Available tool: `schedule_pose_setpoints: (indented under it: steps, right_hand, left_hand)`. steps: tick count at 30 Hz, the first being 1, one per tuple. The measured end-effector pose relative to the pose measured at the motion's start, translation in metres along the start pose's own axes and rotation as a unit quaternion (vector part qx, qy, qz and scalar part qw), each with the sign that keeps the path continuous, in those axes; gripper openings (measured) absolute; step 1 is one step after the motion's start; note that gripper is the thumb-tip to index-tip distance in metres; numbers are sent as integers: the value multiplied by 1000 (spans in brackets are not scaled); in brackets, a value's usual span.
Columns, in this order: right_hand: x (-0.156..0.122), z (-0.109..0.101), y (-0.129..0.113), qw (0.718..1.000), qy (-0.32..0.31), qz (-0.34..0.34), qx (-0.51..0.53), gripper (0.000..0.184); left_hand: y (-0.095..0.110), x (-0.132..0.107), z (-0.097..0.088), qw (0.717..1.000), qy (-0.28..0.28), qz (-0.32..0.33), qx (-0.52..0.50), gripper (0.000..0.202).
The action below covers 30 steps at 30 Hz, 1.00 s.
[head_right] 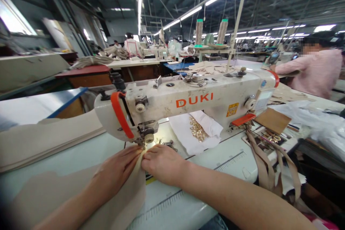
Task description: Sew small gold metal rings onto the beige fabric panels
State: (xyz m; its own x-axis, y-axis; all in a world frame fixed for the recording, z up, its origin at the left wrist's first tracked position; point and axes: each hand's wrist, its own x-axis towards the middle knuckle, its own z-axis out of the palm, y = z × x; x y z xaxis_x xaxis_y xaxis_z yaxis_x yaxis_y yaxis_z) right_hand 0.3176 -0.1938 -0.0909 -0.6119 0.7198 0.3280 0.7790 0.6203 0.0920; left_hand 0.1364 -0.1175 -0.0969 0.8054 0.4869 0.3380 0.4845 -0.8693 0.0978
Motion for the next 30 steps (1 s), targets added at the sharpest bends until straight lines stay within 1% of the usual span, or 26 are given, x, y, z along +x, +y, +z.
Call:
schedule_pose_setpoints:
  steps: [6, 14, 22, 26, 28, 30]
  right_hand:
    - [0, 0, 0, 1000, -6, 3, 0, 9]
    - [0, -3, -1, 1000, -11, 1, 8, 9]
    - [0, -3, -3, 1000, -18, 15, 13, 8]
    - [1, -4, -1, 1000, -17, 19, 16, 8]
    - [1, -3, -2, 1000, -10, 8, 17, 10]
    - [1, -2, -6, 1000, 1, -20, 22, 11]
  left_hand:
    - [2, 3, -3, 1000, -1, -12, -6, 38]
    - [-1, 1, 2, 1000, 10, -12, -18, 37]
    - [5, 3, -2, 1000, 5, -14, 1, 38]
    - [3, 5, 0, 1000, 16, -22, -15, 35]
    - [4, 0, -1, 999, 24, -30, -17, 34]
    - [6, -12, -4, 999, 33, -28, -20, 32]
